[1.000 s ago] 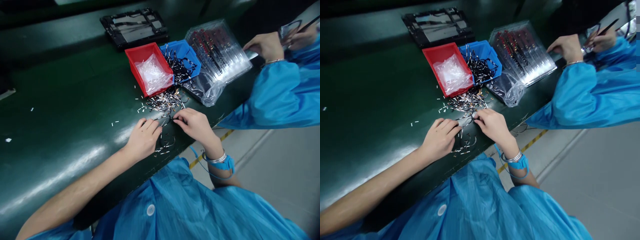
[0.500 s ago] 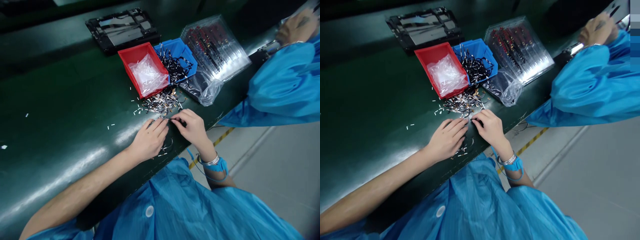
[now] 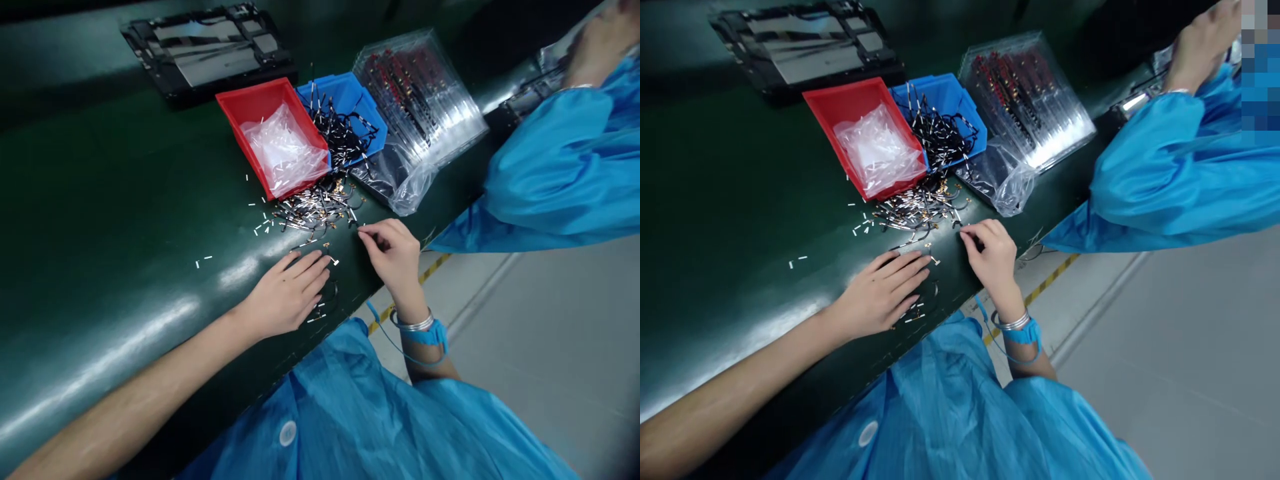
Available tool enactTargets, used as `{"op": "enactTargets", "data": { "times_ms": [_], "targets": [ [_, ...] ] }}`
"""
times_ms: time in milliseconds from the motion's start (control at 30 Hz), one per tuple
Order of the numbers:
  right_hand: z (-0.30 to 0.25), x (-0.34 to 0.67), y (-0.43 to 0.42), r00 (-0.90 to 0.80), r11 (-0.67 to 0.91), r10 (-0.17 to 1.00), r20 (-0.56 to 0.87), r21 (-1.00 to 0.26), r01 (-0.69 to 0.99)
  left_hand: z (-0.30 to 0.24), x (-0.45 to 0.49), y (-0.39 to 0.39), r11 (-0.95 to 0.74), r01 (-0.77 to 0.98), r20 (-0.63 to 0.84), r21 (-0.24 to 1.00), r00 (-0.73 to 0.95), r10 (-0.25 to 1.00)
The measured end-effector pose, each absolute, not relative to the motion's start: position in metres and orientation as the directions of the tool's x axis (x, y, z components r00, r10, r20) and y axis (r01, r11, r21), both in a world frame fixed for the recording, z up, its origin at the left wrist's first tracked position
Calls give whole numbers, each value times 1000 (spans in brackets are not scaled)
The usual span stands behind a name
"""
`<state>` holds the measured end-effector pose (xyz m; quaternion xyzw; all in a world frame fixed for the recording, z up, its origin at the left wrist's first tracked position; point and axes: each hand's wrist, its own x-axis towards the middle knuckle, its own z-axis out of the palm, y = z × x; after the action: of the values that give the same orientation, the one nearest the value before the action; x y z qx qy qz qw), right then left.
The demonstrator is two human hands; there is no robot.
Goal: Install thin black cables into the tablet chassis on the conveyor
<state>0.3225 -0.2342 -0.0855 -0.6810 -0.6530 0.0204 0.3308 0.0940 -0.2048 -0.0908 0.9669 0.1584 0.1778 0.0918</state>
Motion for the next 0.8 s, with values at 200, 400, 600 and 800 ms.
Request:
{"op": "enactTargets", "data": {
  "times_ms": [200, 400, 600, 800],
  "targets": [
    [-97, 324, -220, 220, -43, 882, 417, -395, 918, -92, 94, -205, -930, 272, 294, 247, 893, 340],
    [-91, 313, -228, 230, 14, 884, 408, -513, 858, -93, 94, -205, -927, 265, 255, 267, 908, 333],
    [-86, 297, -227, 18, 179, 940, 341, -536, 825, -94, 95, -204, -922, 266, 253, 282, 906, 339],
    [-81, 305, -239, 157, 10, 940, 303, -484, 875, -93, 96, -204, -921, 269, 243, 281, 909, 339]
  ]
}}
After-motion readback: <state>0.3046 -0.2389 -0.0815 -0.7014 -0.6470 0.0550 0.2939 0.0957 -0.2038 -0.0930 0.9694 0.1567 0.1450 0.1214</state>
